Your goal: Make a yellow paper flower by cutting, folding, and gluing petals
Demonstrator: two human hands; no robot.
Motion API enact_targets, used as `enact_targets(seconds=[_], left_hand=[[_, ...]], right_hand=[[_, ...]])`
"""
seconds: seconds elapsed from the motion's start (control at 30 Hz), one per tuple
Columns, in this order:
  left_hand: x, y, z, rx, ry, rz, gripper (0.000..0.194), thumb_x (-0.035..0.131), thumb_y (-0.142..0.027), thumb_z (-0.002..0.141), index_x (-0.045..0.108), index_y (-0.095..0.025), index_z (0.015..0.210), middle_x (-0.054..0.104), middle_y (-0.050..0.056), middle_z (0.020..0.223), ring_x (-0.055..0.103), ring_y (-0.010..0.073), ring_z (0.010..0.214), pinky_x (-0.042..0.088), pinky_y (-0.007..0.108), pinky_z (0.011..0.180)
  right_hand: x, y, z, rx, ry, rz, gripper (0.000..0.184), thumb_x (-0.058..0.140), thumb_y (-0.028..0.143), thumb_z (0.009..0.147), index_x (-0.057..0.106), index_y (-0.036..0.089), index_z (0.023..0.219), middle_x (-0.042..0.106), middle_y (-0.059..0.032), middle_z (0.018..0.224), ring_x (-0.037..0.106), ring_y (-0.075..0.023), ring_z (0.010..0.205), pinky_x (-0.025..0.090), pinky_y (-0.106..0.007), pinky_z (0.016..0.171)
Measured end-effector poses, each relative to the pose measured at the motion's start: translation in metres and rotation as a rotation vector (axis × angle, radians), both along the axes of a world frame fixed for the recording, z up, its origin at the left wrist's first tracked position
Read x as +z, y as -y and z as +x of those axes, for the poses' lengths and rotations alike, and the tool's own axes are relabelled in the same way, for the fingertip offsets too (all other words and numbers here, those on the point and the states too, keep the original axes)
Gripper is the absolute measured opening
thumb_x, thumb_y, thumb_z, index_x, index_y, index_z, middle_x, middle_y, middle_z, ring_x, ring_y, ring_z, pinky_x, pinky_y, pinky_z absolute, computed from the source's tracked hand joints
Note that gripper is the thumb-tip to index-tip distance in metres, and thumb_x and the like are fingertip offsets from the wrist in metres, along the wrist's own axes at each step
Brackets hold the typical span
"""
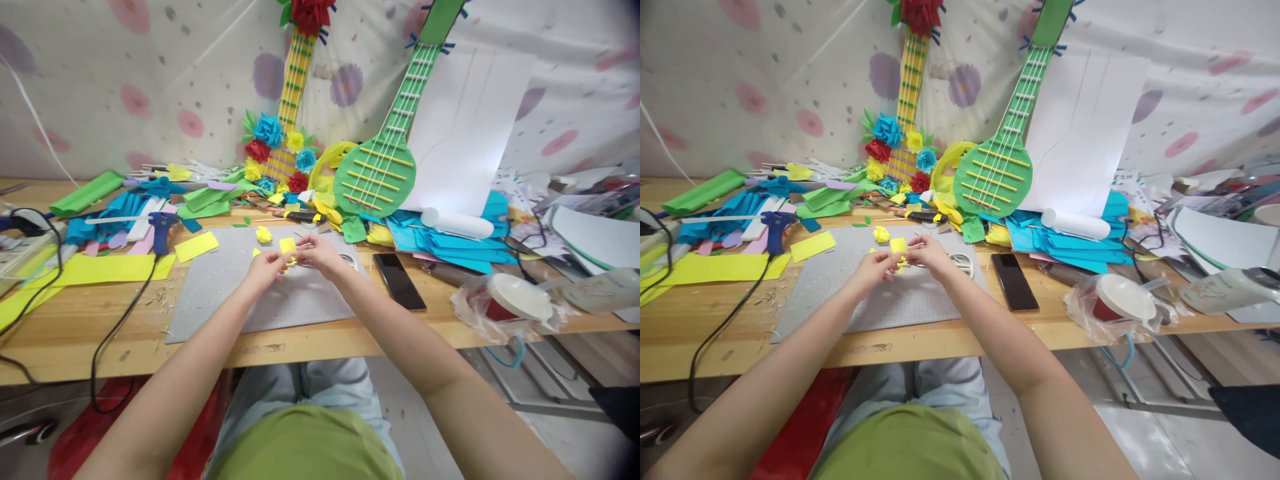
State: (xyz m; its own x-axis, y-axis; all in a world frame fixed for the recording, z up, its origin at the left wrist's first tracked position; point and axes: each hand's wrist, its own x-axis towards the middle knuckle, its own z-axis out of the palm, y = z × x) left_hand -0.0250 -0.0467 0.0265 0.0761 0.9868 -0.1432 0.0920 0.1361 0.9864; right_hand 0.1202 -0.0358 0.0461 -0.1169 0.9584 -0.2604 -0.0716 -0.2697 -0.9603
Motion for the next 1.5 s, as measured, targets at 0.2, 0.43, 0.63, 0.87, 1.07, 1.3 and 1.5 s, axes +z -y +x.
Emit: enact_targets(seconds=[0.2, 0.43, 0.63, 0.87, 1.07, 1.3, 1.5], left_hand=[[-0.009, 0.005, -0.002, 0.029, -0.021, 0.094, 0.032, 0.068, -0.045, 0.056, 0.056, -0.015, 0.055, 0.046, -0.004, 0.045, 0.039, 0.0070, 0.040, 0.037, 0.021, 0.042], [-0.002, 0.006, -0.006, -0.027, 0.035, -0.010, 0.036, 0.073, -0.041, 0.050, 0.064, -0.015, 0.072, 0.063, 0.005, 0.070, 0.058, 0.0154, 0.064, 0.045, 0.024, 0.050], [-0.005, 0.004, -0.006, 0.038, 0.100, -0.014, 0.033, 0.073, -0.040, 0.048, 0.063, -0.014, 0.065, 0.063, 0.004, 0.068, 0.059, 0.0166, 0.066, 0.047, 0.026, 0.053], [-0.008, 0.001, -0.004, 0.115, 0.077, -0.013, 0.030, 0.073, -0.037, 0.045, 0.062, -0.013, 0.060, 0.061, 0.002, 0.062, 0.055, 0.0131, 0.057, 0.046, 0.025, 0.051], [-0.007, -0.004, -0.002, 0.211, 0.137, -0.017, 0.026, 0.072, -0.032, 0.046, 0.061, -0.013, 0.059, 0.061, 0.002, 0.062, 0.055, 0.0128, 0.058, 0.047, 0.025, 0.051], [0.001, -0.007, -0.009, 0.280, 0.224, -0.022, 0.023, 0.071, -0.028, 0.052, 0.063, -0.012, 0.067, 0.064, 0.006, 0.072, 0.059, 0.0140, 0.065, 0.048, 0.024, 0.054], [0.002, -0.007, -0.003, 0.289, 0.282, -0.029, 0.022, 0.072, -0.027, 0.053, 0.063, -0.012, 0.066, 0.064, 0.006, 0.072, 0.059, 0.0124, 0.063, 0.047, 0.023, 0.053]], right_hand=[[-0.004, 0.002, -0.002, -0.011, -0.035, 0.025, 0.030, 0.068, 0.006, 0.057, 0.047, 0.016, 0.076, 0.059, 0.0050, 0.058, 0.057, -0.0073, 0.052, 0.048, -0.022, 0.058], [-0.008, -0.001, 0.001, 0.051, 0.047, 0.029, 0.028, 0.067, 0.005, 0.059, 0.048, 0.016, 0.076, 0.058, 0.0043, 0.054, 0.057, -0.0082, 0.051, 0.048, -0.022, 0.055], [-0.006, -0.003, -0.004, 0.075, 0.079, 0.013, 0.029, 0.068, 0.004, 0.058, 0.048, 0.016, 0.075, 0.059, 0.0037, 0.056, 0.058, -0.0088, 0.051, 0.049, -0.023, 0.056], [-0.004, 0.000, -0.009, 0.062, 0.076, 0.004, 0.025, 0.065, 0.002, 0.061, 0.047, 0.015, 0.073, 0.057, 0.0051, 0.053, 0.057, -0.0081, 0.050, 0.049, -0.022, 0.056], [-0.005, -0.003, 0.004, 0.027, 0.230, 0.082, 0.018, 0.062, 0.011, 0.066, 0.047, 0.016, 0.074, 0.059, 0.0023, 0.062, 0.058, -0.0094, 0.056, 0.048, -0.024, 0.062], [-0.010, 0.002, 0.067, 0.182, 1.331, 0.393, 0.022, 0.051, 0.007, 0.069, 0.059, 0.016, 0.087, 0.061, -0.0101, 0.096, 0.056, -0.0222, 0.094, 0.041, -0.030, 0.078], [-0.014, 0.012, 0.075, 0.232, 1.550, 0.331, 0.038, 0.055, 0.014, 0.069, 0.050, 0.009, 0.107, 0.054, -0.0178, 0.107, 0.053, -0.0245, 0.098, 0.040, -0.029, 0.077]])
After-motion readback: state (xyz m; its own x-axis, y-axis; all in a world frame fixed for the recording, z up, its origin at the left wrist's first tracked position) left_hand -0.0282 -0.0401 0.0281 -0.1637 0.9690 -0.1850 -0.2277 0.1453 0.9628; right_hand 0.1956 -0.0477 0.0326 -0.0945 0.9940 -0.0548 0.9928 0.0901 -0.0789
